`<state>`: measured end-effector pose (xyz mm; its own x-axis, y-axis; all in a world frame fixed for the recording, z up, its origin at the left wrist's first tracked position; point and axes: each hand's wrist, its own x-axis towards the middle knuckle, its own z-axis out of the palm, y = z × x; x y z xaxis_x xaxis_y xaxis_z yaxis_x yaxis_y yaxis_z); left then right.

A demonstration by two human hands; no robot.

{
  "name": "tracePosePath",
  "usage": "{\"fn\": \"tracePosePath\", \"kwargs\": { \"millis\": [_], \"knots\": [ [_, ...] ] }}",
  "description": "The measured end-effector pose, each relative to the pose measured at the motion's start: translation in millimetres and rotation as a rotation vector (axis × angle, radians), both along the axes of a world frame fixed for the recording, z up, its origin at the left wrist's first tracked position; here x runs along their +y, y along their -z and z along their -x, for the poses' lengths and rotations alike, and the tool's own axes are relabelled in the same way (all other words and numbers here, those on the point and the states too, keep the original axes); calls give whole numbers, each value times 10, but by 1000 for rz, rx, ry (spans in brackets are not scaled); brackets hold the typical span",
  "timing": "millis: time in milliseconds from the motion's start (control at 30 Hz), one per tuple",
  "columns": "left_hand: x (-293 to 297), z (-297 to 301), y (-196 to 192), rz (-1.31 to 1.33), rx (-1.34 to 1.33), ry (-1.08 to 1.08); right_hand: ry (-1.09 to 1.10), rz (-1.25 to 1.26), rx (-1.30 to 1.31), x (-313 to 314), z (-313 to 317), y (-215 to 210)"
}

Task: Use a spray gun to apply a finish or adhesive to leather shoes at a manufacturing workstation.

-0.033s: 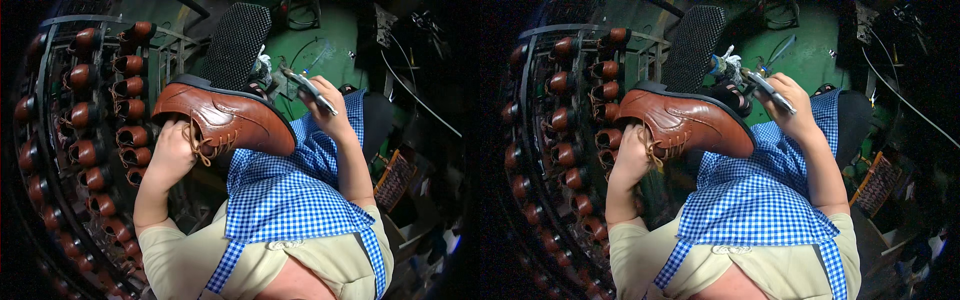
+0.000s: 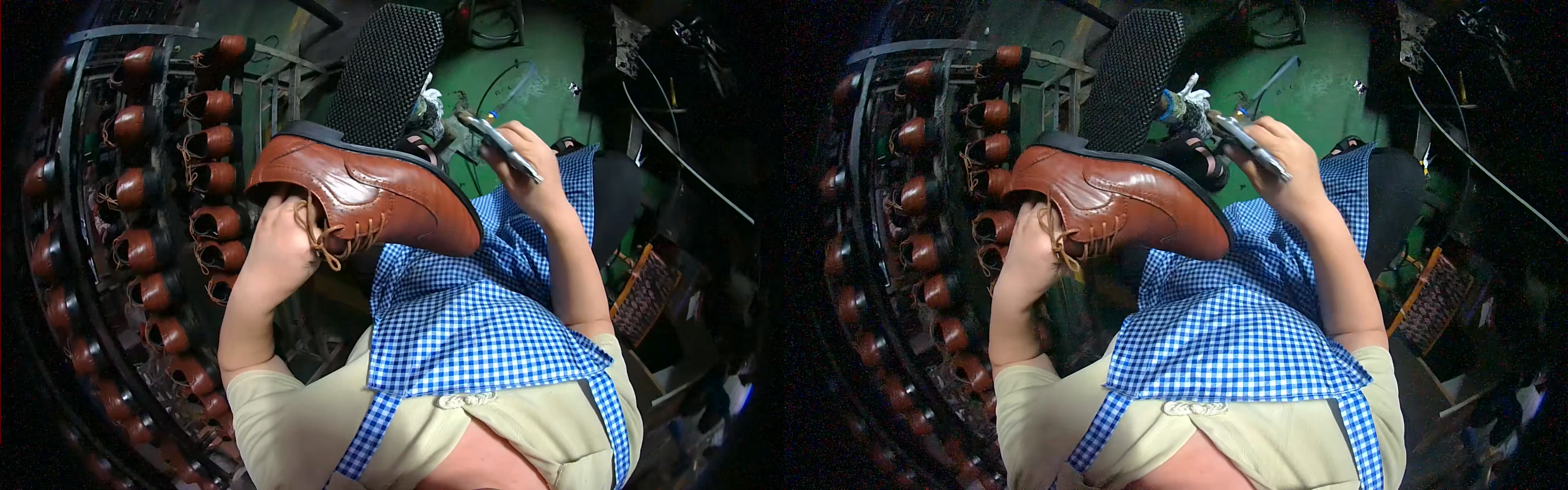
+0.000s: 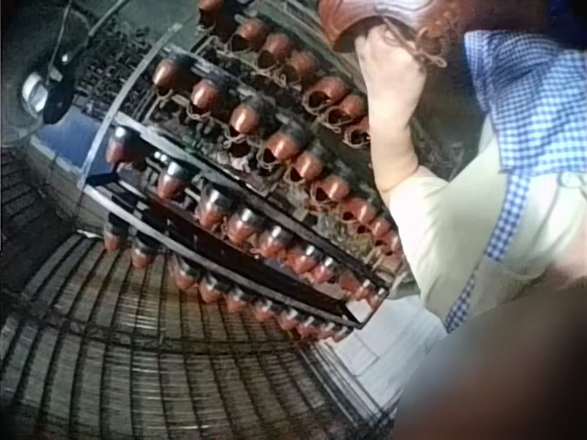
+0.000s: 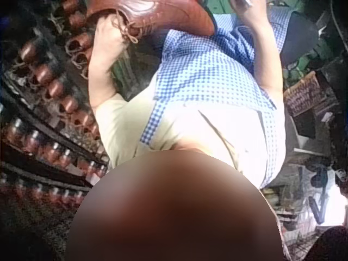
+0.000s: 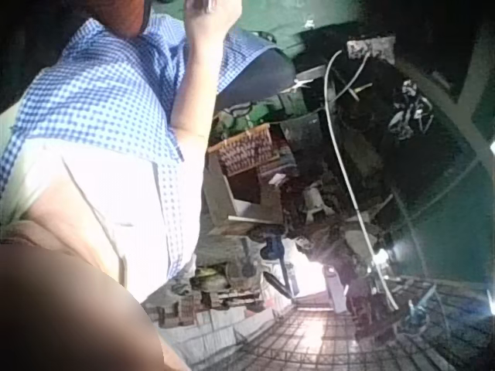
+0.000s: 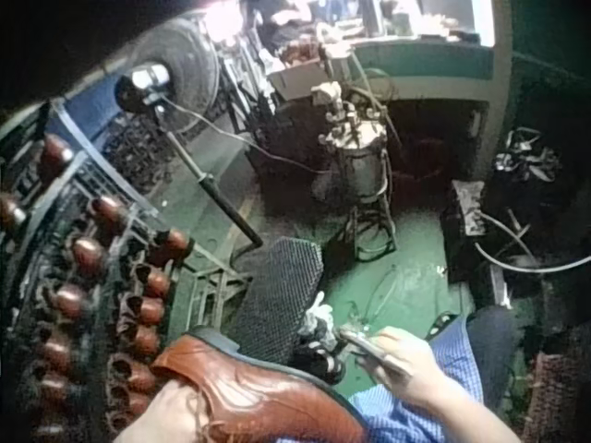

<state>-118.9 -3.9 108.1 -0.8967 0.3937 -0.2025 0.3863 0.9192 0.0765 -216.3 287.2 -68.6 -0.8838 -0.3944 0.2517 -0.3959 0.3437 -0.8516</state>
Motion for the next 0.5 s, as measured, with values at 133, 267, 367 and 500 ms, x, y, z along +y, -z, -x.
{"fn": "tracePosePath", "kwargs": {
  "millis": [133,267,367,500],
  "knots": [
    [42,37,-122,-69,-77,15,21,-36,5,-303,78,227],
    [16,48,-79,-174,-109,-7,-7,-28,-34,-407,114,332],
    [-51,-34,23,-134,-20,-46,-60,-117,-75,-319,118,372],
    [-166,-152,69,-197,-24,-49,-107,66,-140,-56,31,149]
  ]
}}
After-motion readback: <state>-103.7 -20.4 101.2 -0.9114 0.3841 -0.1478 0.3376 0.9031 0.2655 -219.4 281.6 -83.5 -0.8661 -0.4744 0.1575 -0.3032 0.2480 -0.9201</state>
